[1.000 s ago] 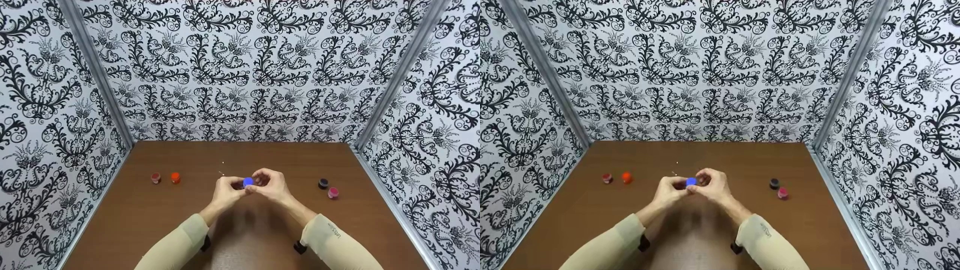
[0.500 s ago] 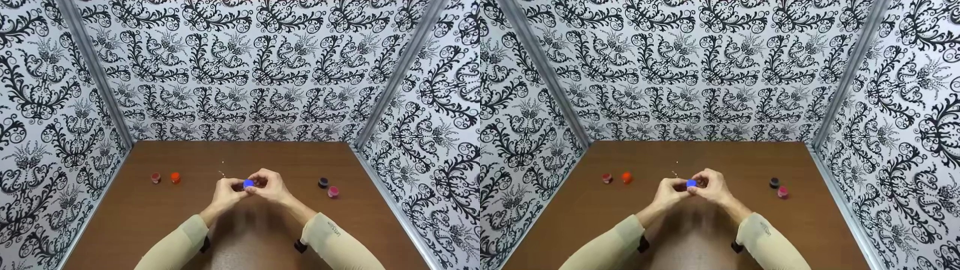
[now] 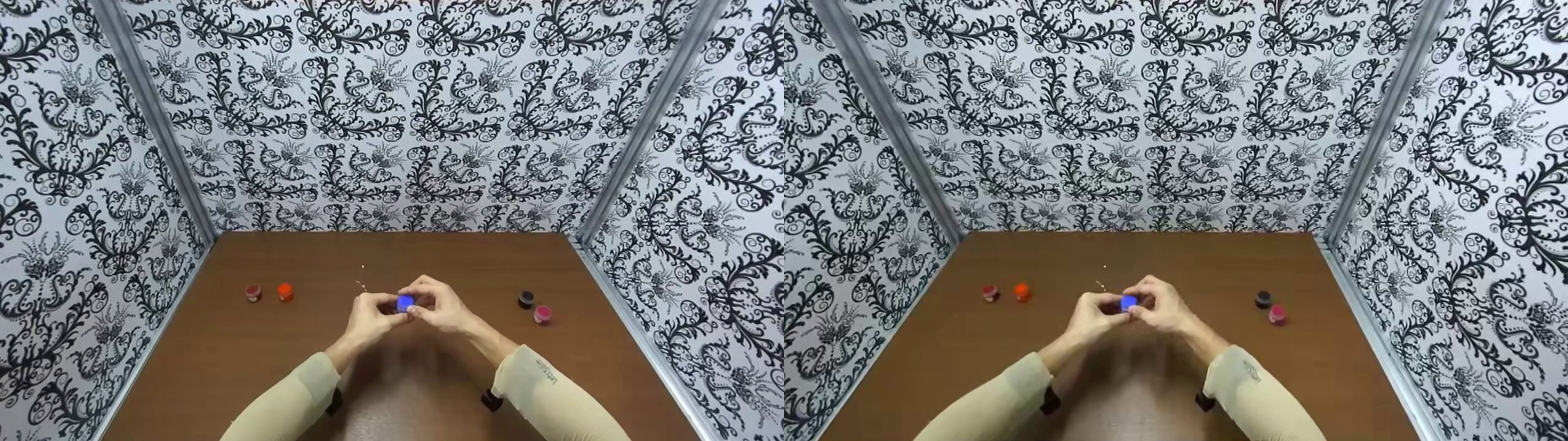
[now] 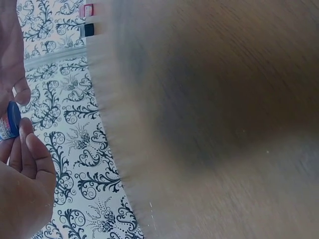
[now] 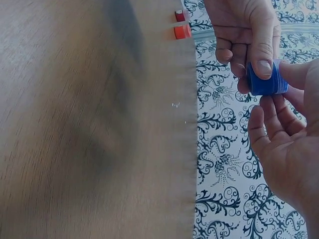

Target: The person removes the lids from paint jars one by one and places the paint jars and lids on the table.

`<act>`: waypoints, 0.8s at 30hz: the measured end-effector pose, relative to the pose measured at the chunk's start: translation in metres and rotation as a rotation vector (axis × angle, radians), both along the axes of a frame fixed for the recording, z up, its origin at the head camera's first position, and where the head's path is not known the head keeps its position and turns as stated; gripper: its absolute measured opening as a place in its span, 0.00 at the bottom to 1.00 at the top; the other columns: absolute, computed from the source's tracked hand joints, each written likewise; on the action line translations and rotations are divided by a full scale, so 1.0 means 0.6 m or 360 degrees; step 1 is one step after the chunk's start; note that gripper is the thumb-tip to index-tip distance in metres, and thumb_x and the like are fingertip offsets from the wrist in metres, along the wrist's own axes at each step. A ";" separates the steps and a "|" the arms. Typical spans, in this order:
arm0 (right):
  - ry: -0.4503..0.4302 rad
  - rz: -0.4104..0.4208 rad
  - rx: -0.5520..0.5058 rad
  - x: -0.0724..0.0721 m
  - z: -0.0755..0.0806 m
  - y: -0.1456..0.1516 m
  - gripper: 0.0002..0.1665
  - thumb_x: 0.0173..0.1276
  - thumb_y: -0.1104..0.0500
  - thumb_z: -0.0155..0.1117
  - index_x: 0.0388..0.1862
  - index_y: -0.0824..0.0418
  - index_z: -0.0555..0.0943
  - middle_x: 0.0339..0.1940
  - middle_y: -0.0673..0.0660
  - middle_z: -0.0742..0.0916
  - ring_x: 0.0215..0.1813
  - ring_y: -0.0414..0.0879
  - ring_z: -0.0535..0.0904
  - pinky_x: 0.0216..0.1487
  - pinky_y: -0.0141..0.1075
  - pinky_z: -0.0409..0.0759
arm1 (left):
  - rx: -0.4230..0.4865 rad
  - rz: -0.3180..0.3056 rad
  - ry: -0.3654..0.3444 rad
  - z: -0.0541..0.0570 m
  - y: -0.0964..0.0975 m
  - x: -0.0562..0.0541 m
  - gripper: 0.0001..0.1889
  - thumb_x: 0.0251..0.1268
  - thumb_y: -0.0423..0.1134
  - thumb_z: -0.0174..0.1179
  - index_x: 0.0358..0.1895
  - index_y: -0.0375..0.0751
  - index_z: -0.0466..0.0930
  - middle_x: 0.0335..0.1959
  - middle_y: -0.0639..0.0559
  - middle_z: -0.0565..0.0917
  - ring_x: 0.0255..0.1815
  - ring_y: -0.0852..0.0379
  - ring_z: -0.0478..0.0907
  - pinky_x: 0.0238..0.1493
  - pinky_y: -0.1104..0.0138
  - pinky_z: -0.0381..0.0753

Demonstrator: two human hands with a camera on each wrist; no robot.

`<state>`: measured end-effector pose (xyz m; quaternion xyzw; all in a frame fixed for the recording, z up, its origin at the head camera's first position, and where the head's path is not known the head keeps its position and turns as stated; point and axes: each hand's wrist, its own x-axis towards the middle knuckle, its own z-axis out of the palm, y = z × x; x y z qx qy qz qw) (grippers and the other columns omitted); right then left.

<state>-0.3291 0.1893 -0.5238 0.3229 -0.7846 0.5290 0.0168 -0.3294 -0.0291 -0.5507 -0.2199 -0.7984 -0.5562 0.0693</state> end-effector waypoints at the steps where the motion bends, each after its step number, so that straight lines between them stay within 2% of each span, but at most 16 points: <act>1: -0.0004 -0.0018 0.0008 0.001 -0.001 -0.002 0.24 0.73 0.70 0.76 0.66 0.74 0.86 0.53 0.72 0.86 0.46 0.52 0.92 0.53 0.34 0.92 | 0.0005 0.0004 -0.0004 -0.002 -0.001 0.001 0.15 0.62 0.44 0.85 0.47 0.41 0.98 0.40 0.48 0.98 0.35 0.67 0.90 0.42 0.72 0.90; 5: 0.0042 -0.0149 0.0053 0.004 -0.004 -0.009 0.30 0.70 0.63 0.82 0.69 0.68 0.86 0.50 0.69 0.87 0.42 0.48 0.90 0.47 0.33 0.91 | 0.0027 0.0047 0.0011 -0.007 -0.005 0.001 0.15 0.62 0.40 0.85 0.49 0.37 0.97 0.40 0.45 0.98 0.36 0.64 0.91 0.43 0.72 0.90; 7: 0.0099 -0.0240 0.0054 0.004 -0.007 -0.013 0.31 0.68 0.61 0.85 0.68 0.67 0.86 0.47 0.67 0.88 0.40 0.49 0.89 0.44 0.34 0.91 | 0.0032 0.0083 0.0032 -0.008 -0.007 0.000 0.15 0.62 0.39 0.85 0.49 0.36 0.97 0.39 0.44 0.98 0.37 0.63 0.91 0.43 0.72 0.90; 10: 0.0213 -0.0388 0.0040 0.001 -0.010 -0.018 0.29 0.63 0.58 0.89 0.60 0.66 0.89 0.42 0.65 0.90 0.38 0.54 0.89 0.41 0.37 0.91 | 0.0019 0.0128 0.0063 -0.007 -0.008 -0.002 0.15 0.62 0.40 0.85 0.48 0.36 0.97 0.39 0.45 0.98 0.37 0.62 0.91 0.43 0.73 0.90; 14: 0.0265 -0.0536 0.0028 0.000 -0.012 -0.023 0.24 0.59 0.56 0.92 0.49 0.63 0.90 0.38 0.61 0.91 0.35 0.55 0.89 0.38 0.36 0.88 | 0.0023 0.0134 0.0067 -0.003 -0.007 -0.002 0.16 0.60 0.41 0.86 0.47 0.37 0.97 0.38 0.45 0.97 0.35 0.64 0.90 0.42 0.73 0.89; 19: 0.0274 -0.0584 0.0057 0.002 -0.013 -0.030 0.21 0.58 0.53 0.94 0.41 0.59 0.90 0.34 0.59 0.92 0.33 0.50 0.87 0.37 0.28 0.82 | 0.0028 0.0124 0.0084 -0.002 -0.006 0.000 0.15 0.58 0.39 0.86 0.46 0.37 0.98 0.37 0.45 0.97 0.34 0.65 0.89 0.40 0.74 0.88; 24: 0.0338 -0.0560 0.0071 0.003 -0.011 -0.033 0.19 0.58 0.54 0.93 0.39 0.60 0.91 0.32 0.58 0.91 0.31 0.52 0.86 0.36 0.26 0.80 | -0.0024 0.0128 0.0124 -0.005 -0.006 0.000 0.15 0.58 0.39 0.86 0.47 0.38 0.98 0.38 0.46 0.97 0.35 0.64 0.90 0.40 0.74 0.89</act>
